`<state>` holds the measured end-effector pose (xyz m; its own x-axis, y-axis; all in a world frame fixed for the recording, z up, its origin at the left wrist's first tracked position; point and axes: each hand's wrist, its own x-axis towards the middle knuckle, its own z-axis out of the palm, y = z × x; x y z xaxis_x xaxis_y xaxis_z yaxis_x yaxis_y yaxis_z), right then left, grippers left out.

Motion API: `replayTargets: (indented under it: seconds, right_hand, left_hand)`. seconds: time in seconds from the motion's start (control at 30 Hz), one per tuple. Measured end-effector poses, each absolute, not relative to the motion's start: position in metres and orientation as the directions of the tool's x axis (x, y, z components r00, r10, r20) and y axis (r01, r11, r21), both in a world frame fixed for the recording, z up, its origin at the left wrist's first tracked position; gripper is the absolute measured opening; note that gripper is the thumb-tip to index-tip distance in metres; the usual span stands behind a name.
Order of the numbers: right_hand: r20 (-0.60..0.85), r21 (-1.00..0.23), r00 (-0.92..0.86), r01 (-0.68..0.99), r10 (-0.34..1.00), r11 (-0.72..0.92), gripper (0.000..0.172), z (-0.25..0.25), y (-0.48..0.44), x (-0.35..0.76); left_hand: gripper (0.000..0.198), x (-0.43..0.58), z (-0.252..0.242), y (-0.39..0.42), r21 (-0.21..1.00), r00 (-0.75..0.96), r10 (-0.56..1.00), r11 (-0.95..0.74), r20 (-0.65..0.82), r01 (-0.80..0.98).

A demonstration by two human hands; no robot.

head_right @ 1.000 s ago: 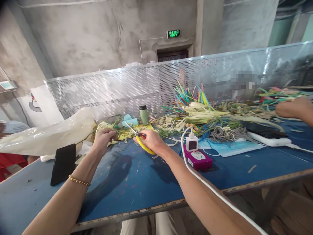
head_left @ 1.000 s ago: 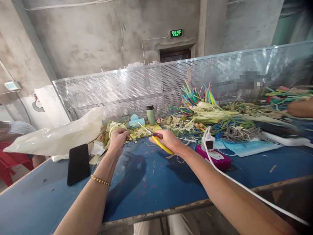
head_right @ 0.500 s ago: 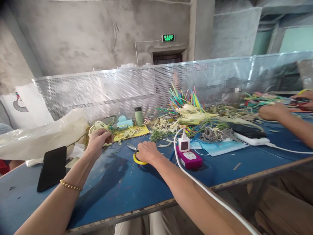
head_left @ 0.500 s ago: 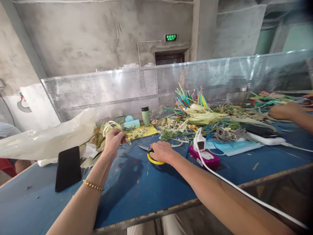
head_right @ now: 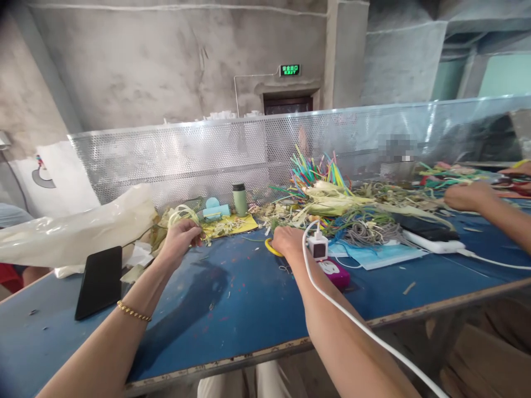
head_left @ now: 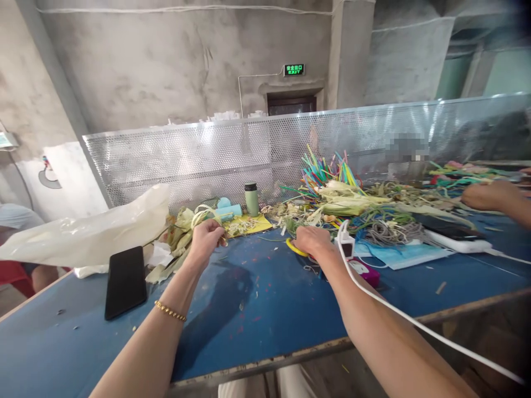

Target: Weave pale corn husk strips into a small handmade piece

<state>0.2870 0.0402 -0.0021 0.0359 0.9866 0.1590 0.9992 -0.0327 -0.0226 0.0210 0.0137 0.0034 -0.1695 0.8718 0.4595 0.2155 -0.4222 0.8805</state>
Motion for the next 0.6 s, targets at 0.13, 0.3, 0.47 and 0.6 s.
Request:
replayTargets:
  seconds: [0.13,0.3,0.47,0.6]
  right_hand:
    - [0.136,0.01,0.011,1.0,0.991,-0.013,0.029,-0.005,0.042,0.285]
    - [0.465,-0.136,-0.115,0.971,0.878,0.199,0.03,0.001,0.032,0.263]
    - [0.438,-0.612,-0.477,0.463,0.762,0.641,0.041,-0.008,0.026,0.23]
    - [0.552,-0.681,-0.338,0.345,0.763,0.646,0.034,-0.018,0.028,0.22]
  left_hand:
    - [0.011,0.023,0.004,0.011,0.903,-0.055,0.905,-0.413,0.421,0.121]
    - [0.015,0.033,-0.001,0.007,0.875,0.153,0.903,-0.428,0.402,0.228]
    - [0.009,0.048,-0.013,0.005,0.832,0.325,0.875,-0.458,0.36,0.314]
    - [0.003,0.055,-0.018,0.005,0.841,0.351,0.876,-0.443,0.332,0.311]
